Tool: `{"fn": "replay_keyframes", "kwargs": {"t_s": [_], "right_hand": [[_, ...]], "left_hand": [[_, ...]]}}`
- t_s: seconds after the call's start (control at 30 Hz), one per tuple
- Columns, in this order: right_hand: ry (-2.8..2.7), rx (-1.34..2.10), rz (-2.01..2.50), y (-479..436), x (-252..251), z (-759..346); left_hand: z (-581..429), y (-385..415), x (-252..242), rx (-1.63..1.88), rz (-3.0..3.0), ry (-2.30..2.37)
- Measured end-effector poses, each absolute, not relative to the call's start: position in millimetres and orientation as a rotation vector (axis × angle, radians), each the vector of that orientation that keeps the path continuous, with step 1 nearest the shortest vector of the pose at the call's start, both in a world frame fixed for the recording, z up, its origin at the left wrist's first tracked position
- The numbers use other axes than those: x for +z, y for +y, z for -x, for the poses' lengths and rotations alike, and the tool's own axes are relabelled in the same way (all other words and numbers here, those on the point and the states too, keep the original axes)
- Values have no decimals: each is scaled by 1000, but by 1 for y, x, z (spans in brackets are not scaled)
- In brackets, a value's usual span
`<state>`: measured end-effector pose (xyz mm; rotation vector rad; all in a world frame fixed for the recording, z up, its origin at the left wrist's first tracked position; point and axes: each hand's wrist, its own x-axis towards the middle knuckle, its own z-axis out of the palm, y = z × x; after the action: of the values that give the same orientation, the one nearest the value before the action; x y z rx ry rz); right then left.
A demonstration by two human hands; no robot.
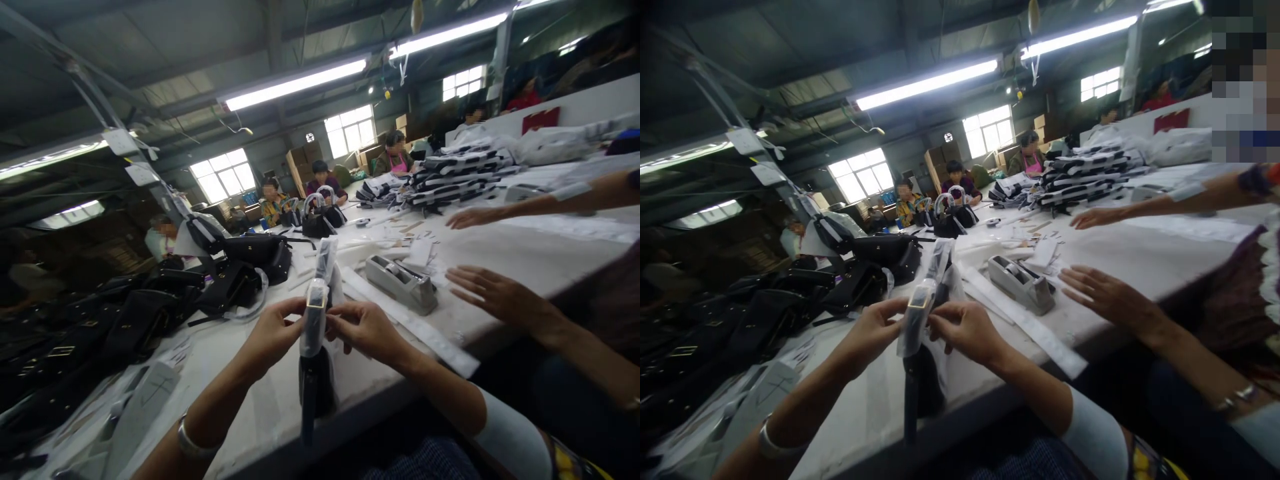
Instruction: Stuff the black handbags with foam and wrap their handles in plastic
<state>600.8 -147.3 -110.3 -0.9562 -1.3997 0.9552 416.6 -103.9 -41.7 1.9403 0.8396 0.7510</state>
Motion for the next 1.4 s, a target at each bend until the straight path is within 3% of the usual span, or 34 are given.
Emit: {"fn": "replay_keyframes", "kwargs": {"t_s": [0.2, 0.5, 0.73, 0.97, 1.23, 1.4], "right_hand": [[-1466, 1070, 959, -163, -117, -610], [-1324, 843, 1070, -192, -120, -625], [-1336, 808, 581, -181, -111, -598], [-1581, 470, 915, -169, -87, -591], [-1833, 223, 1058, -172, -74, -592], [-1867, 468, 931, -173, -65, -596]], "left_hand": [[-389, -112, -51, 820, -1391, 765], [-388, -126, -56, 1095, -1064, 598], [-405, -126, -75, 1088, -1398, 614], [-408, -145, -52, 1035, -1565, 543], [-409, -158, -49, 1141, -2139, 731], [-409, -156, -47, 1213, -2365, 590]]}}
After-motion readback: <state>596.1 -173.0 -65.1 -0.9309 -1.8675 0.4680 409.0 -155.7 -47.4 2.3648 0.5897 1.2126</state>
